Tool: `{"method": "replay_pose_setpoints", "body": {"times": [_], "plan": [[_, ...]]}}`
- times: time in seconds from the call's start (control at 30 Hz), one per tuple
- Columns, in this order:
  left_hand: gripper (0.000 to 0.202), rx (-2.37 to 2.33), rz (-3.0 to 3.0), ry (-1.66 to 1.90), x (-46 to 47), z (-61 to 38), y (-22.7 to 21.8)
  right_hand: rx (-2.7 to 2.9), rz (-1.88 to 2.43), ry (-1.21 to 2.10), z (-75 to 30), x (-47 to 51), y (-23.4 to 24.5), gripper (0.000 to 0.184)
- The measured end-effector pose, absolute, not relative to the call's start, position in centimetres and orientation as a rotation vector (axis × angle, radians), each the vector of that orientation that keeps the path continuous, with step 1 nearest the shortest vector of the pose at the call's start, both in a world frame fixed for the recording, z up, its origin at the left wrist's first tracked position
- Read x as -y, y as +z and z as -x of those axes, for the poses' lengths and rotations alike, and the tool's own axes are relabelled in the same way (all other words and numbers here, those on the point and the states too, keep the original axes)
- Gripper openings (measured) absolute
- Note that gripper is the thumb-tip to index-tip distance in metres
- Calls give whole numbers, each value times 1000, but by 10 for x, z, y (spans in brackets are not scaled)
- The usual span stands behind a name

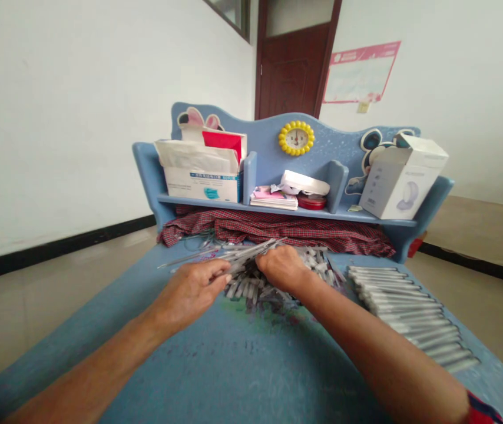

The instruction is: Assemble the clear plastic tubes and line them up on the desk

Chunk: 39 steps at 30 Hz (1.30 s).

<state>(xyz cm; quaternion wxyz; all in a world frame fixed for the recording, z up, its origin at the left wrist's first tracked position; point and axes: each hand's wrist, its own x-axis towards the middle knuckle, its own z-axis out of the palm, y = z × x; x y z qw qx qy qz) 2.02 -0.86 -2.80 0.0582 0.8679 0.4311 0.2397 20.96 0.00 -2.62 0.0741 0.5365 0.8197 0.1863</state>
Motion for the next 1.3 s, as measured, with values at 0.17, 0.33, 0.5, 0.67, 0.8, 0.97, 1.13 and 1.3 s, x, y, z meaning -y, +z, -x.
{"method": "replay_pose_setpoints", "body": {"times": [0.17,0.33,0.5,0.67,0.8,0.97,1.13,1.3], "plan": [[16,-1346,-2629,668,3,-14,-31,-2495,-1480,580,-203,-10,-29,24],[17,-1357,-2629,646,3,-13,-32,-2487,-1446,618,-214,-4,-23,24],[16,-1357,-2643,612,6,-14,-30,-2438,-1523,735,-228,12,-7,24],[16,-1329,-2649,634,8,-15,-31,-2409,-1562,775,-230,22,3,25],[17,-1305,-2666,635,8,-17,-32,-2406,-1544,753,-224,26,5,25],[19,-1263,-2647,642,8,-18,-34,-2425,-1474,752,-218,30,7,24],[19,-1166,-2471,631,9,-21,-29,-2500,-1413,779,-211,33,11,22],[15,-1072,-2198,692,11,-26,-22,-2715,-1346,776,-205,49,15,20]]}}
